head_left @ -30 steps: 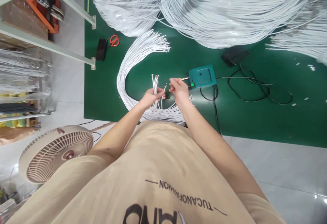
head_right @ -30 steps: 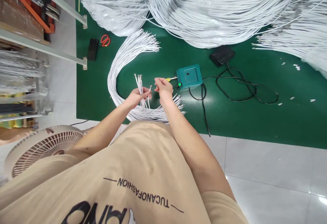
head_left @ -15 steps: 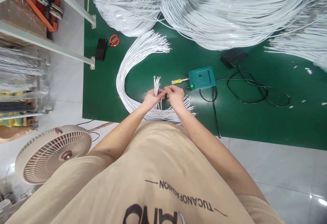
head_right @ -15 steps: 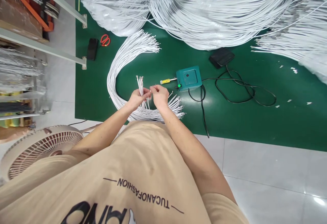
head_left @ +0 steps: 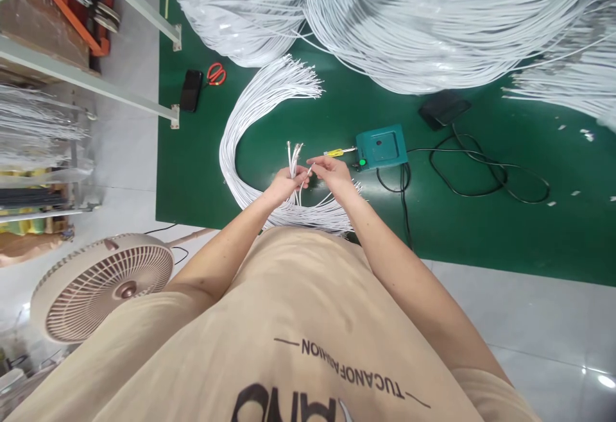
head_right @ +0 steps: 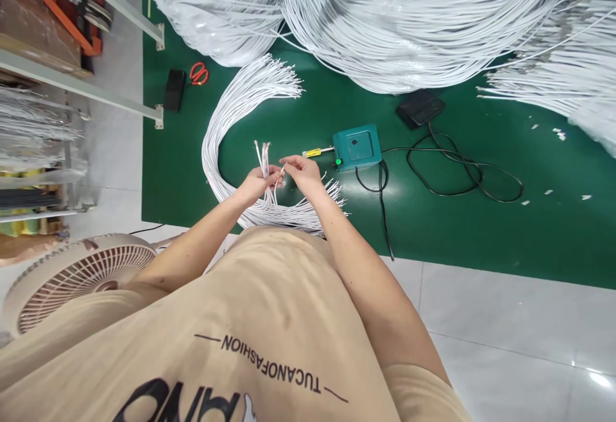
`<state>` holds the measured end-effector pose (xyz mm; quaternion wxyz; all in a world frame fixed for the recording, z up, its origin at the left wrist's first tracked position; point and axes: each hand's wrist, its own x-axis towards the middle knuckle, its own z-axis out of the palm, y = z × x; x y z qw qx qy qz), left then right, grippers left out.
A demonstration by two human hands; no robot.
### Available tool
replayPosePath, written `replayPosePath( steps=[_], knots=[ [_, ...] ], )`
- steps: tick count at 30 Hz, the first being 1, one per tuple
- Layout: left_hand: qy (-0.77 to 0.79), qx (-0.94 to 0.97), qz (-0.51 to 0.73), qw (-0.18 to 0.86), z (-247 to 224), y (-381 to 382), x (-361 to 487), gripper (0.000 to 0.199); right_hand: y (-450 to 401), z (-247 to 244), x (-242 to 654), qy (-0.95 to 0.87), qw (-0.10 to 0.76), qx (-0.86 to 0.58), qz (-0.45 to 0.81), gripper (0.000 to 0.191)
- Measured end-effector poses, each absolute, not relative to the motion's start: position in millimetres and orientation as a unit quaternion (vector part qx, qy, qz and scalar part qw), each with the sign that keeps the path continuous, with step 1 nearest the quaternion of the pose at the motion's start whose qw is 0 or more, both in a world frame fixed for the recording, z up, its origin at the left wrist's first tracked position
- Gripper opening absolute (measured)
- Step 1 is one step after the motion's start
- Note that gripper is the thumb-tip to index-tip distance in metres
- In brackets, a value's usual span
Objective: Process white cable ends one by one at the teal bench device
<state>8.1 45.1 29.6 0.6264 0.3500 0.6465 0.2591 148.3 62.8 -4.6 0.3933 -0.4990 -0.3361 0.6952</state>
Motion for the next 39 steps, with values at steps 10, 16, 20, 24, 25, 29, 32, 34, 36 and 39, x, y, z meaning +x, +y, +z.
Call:
replayPosePath(
  steps=[10,16,20,24,25,29,32,34,36,39],
  knots=[
    [0.659,0.366,0.277,0.596,21,44,3,0.013,63,-2,148,-0.217,0.385,-0.514,0.735,0.013],
    [0.685,0.38,0.281,0.555,18,45,4,0.008,59,4,143,-0.168,0.305,-0.537,0.768,0.008],
    [0.691,0.368,0.279,0.556,18,45,4,0.008,61,2,143,-0.162,0.334,-0.555,0.745,0.01],
    [0.687,0.38,0.271,0.557,16,45,2,0.012,61,-1,143,-0.172,0.371,-0.512,0.755,0.01],
    [0.686,0.383,0.27,0.556,15,46,2,0.012,60,-2,143,-0.169,0.369,-0.508,0.76,0.01],
    [0.691,0.373,0.28,0.552,15,46,2,0.012,58,-6,143,-0.15,0.323,-0.544,0.76,0.008],
    [0.694,0.358,0.281,0.558,15,46,3,0.012,58,-11,141,-0.206,0.34,-0.584,0.708,0.012],
    [0.694,0.354,0.28,0.561,15,46,5,0.014,58,-15,138,-0.297,0.346,-0.589,0.667,0.018],
    [0.69,0.345,0.284,0.569,15,46,6,0.018,58,-19,136,-0.407,0.311,-0.599,0.616,0.018],
    [0.667,0.333,0.286,0.602,16,47,8,0.04,57,-22,137,-0.568,0.238,-0.608,0.501,0.022]
  ],
)
